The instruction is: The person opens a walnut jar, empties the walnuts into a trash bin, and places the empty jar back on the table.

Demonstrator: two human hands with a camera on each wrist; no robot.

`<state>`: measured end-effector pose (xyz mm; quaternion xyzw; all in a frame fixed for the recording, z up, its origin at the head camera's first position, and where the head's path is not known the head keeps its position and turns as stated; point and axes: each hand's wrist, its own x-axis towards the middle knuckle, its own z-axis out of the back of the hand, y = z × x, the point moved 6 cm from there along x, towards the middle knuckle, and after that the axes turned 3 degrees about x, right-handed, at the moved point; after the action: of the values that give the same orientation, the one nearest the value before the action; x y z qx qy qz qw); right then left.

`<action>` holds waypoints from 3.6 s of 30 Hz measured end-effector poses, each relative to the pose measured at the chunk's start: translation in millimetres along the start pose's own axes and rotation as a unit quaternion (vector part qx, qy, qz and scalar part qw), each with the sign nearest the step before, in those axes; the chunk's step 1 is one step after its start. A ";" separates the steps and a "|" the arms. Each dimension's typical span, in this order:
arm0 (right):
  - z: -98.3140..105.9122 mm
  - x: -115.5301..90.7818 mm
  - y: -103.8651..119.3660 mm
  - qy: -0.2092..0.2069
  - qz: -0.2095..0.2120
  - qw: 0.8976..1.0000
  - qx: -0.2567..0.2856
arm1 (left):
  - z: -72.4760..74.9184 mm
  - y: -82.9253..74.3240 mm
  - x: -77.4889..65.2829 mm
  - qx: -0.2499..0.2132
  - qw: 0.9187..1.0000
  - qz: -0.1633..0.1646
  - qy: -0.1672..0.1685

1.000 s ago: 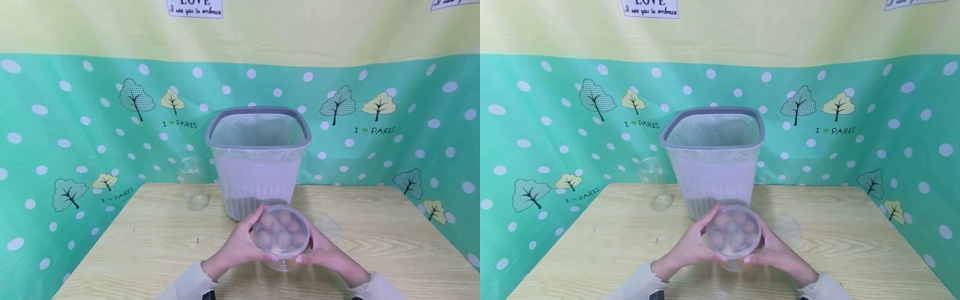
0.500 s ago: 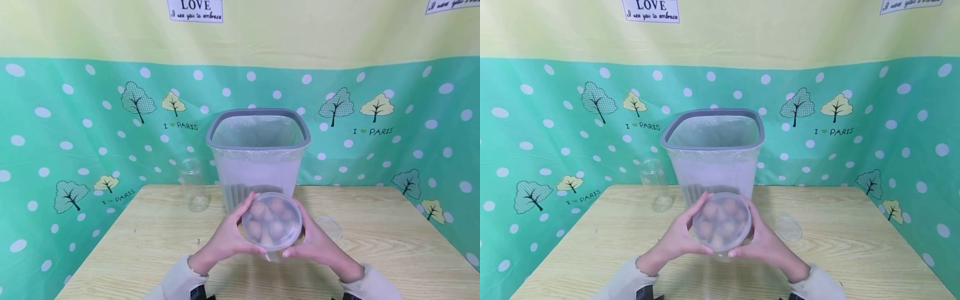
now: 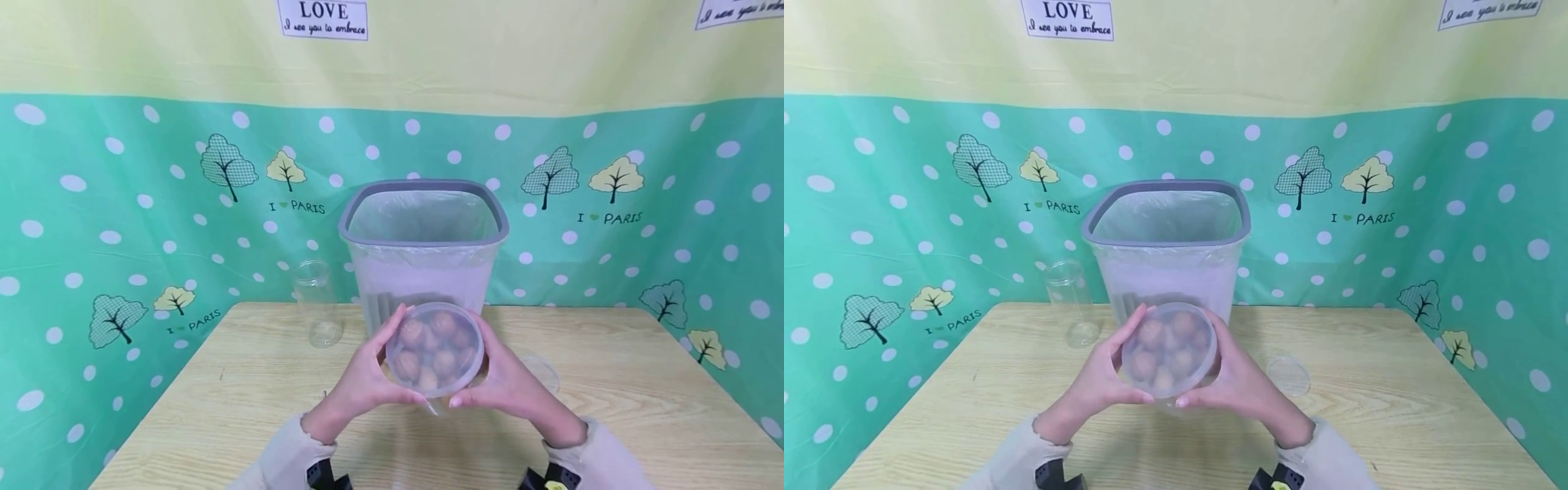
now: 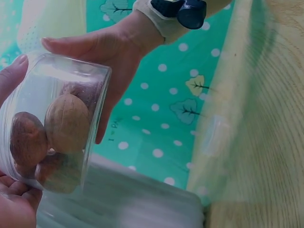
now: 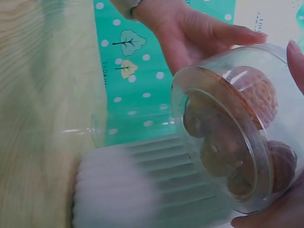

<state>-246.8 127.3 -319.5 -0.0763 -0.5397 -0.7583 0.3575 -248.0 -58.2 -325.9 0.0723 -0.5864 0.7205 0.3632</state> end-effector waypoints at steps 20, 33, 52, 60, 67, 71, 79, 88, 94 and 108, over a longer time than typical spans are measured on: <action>-2.4 15.5 14.0 0.011 0.012 1.000 -0.007 | 5.3 1.3 2.1 -0.042 0.999 -0.022 -0.009; -3.7 14.9 12.5 -0.017 0.032 0.999 -0.034 | 4.3 2.4 1.2 -0.040 0.999 -0.014 -0.004; -6.4 11.1 4.3 -0.021 0.011 0.999 -0.024 | 0.6 14.0 -4.3 -0.050 0.998 0.002 -0.024; -7.3 12.1 5.3 -0.044 0.009 0.996 -0.075 | -0.4 14.5 -5.3 -0.045 0.997 0.041 -0.044; -9.4 13.0 5.3 -0.060 0.023 0.995 -0.081 | -1.1 12.9 -6.0 -0.035 0.994 0.075 -0.073; -12.1 13.9 6.3 -0.077 0.030 0.992 -0.094 | -3.4 12.6 -9.1 -0.032 0.989 0.094 -0.110; -16.1 13.7 8.5 -0.107 0.025 0.987 -0.115 | -6.1 10.3 -11.4 -0.015 0.981 0.122 -0.150; -14.0 13.3 7.2 -0.110 0.018 0.987 -0.117 | -4.9 10.0 -9.2 -0.044 0.990 0.097 -0.089; -8.7 12.9 8.0 -0.100 0.014 0.990 -0.100 | 4.9 11.3 -5.3 -0.090 0.995 0.022 -0.035; -5.7 6.7 9.1 -0.033 0.028 0.998 -0.051 | 20.7 28.1 13.3 -0.123 0.975 -0.089 0.160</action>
<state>-244.5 117.8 -311.5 -0.1348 -0.5098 -0.7715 0.3560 -281.4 -72.3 -334.9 -0.0373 -0.5963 0.6094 0.5213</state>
